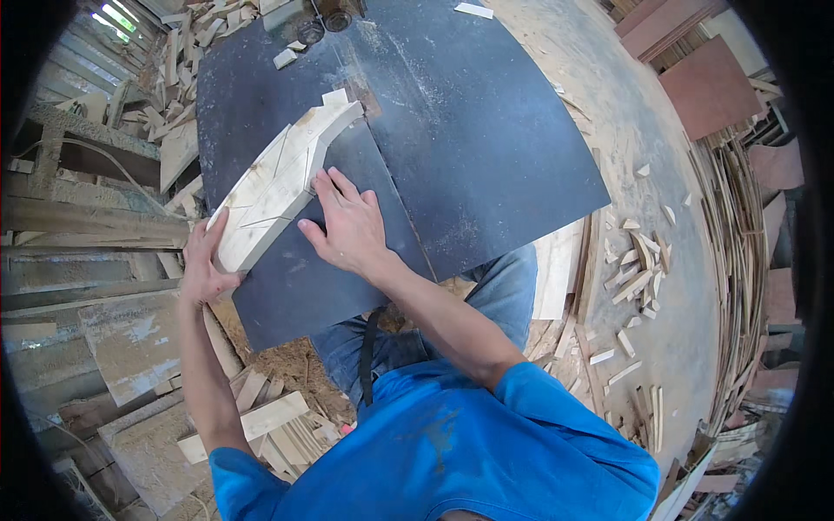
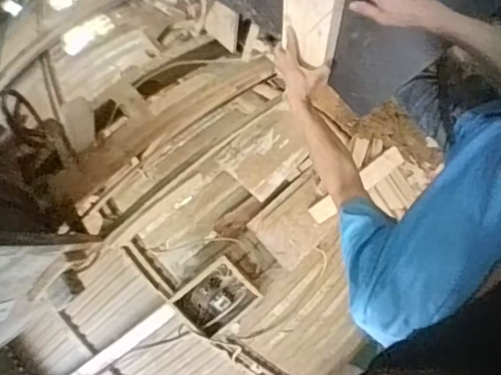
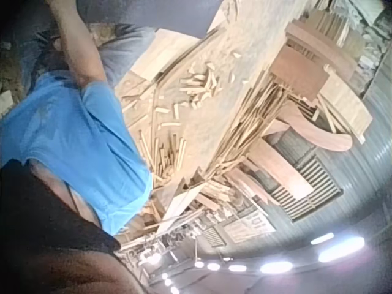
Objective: Cutting intricate shapes into a wooden board using a vertical band saw in a workshop.
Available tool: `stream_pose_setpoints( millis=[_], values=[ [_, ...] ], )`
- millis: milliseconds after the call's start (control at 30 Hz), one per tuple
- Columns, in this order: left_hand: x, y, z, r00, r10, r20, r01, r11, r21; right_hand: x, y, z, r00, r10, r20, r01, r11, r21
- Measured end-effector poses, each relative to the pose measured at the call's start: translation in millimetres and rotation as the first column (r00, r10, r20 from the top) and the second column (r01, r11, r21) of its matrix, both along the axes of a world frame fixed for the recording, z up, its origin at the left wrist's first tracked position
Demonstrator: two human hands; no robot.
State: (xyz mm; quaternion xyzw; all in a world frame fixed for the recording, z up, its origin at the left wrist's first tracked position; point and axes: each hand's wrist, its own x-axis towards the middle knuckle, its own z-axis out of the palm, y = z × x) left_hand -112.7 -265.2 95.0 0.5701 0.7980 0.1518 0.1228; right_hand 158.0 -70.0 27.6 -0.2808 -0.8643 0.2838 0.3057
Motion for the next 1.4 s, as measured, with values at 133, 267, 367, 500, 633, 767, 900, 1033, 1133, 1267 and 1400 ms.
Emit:
stream_pose_setpoints(
  millis=[133,267,367,500,633,767,900,1033,1133,1267,1400],
  values=[
    [-19,2,-5,0.999,-0.049,-0.001,0.049,0.999,0.018,-2,0,0,1.000,-0.008,-0.011,0.007,1.000,-0.009],
    [-21,6,-2,0.999,-0.037,0.005,0.037,0.999,-0.012,-5,1,2,1.000,-0.019,0.005,0.019,1.000,-0.014],
    [-24,7,-4,0.999,-0.036,-0.001,0.036,0.999,-0.017,-6,1,2,1.000,-0.015,0.000,0.015,1.000,-0.025],
    [-20,10,-1,1.000,-0.017,-0.026,0.017,1.000,-0.018,-7,1,3,1.000,-0.021,0.015,0.022,0.999,-0.041],
    [-17,11,2,1.000,0.002,-0.026,-0.003,0.999,-0.041,-10,1,5,0.999,-0.032,0.021,0.033,0.998,-0.050],
    [-19,15,1,1.000,-0.007,0.003,0.007,1.000,-0.020,-12,2,4,0.999,-0.037,0.002,0.037,0.998,-0.044],
    [-19,16,3,1.000,-0.020,0.005,0.020,1.000,-0.015,-13,3,5,0.999,-0.035,0.001,0.035,0.997,-0.065],
    [-18,15,1,1.000,-0.021,-0.005,0.021,1.000,-0.004,-13,3,7,0.999,-0.049,-0.005,0.049,0.996,-0.071],
    [-18,16,0,1.000,-0.020,0.004,0.020,1.000,0.000,-14,3,7,0.998,-0.063,-0.024,0.061,0.995,-0.073],
    [-20,15,-1,1.000,-0.015,0.012,0.015,1.000,-0.012,-15,4,7,0.997,-0.065,-0.031,0.062,0.995,-0.074],
    [-20,13,1,0.999,-0.018,0.040,0.018,1.000,-0.010,-17,4,8,0.997,-0.069,-0.019,0.067,0.995,-0.076]
  ],
)
